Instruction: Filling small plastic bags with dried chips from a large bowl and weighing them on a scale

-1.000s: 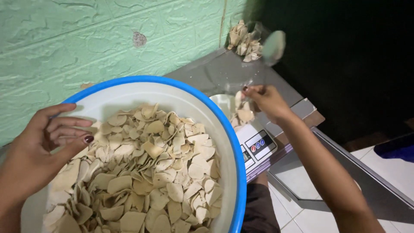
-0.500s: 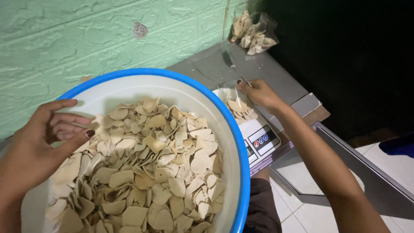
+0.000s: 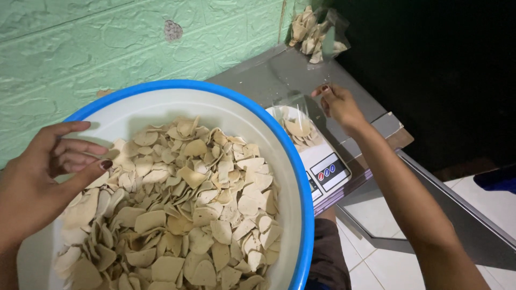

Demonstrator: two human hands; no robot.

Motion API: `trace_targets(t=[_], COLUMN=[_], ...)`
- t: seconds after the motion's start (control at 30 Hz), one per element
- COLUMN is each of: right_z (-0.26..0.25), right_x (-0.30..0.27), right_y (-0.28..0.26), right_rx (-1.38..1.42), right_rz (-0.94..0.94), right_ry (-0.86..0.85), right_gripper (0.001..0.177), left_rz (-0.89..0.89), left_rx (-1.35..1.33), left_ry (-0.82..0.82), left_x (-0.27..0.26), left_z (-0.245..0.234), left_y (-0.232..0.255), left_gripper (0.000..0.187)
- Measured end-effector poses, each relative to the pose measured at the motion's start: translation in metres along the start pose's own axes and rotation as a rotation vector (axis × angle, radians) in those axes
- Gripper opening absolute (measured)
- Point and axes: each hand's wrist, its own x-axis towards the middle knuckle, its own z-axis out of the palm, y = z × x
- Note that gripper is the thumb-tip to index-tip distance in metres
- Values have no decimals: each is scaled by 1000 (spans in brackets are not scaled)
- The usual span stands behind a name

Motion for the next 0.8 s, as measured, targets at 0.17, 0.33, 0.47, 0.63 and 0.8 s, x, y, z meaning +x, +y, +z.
trace_targets(t=[0.17,0.33,0.47,0.63,0.8], right_z=[9,14,20,29,30], right_x=[-21,-32,-35,-40,-30], right_y=[-33,-50,-59,-66,-44], right_rx=[-256,-343,-398,-413,-292], right_rz=[105,79,159,163,263], right_ry=[78,3,-57,-156,-103], right_gripper=[32,31,41,39,21], left_rz=[38,71,68,63,22], left_rx=[38,39,57,49,89], left_ry=[-9,-6,-13,-11,-13], left_x=[0,-1,-1,0,-1], left_z=[0,-1,-2,-1,-2], left_y=[-3,-5,-3,-7,-5], left_gripper=[65,65,63,62,60])
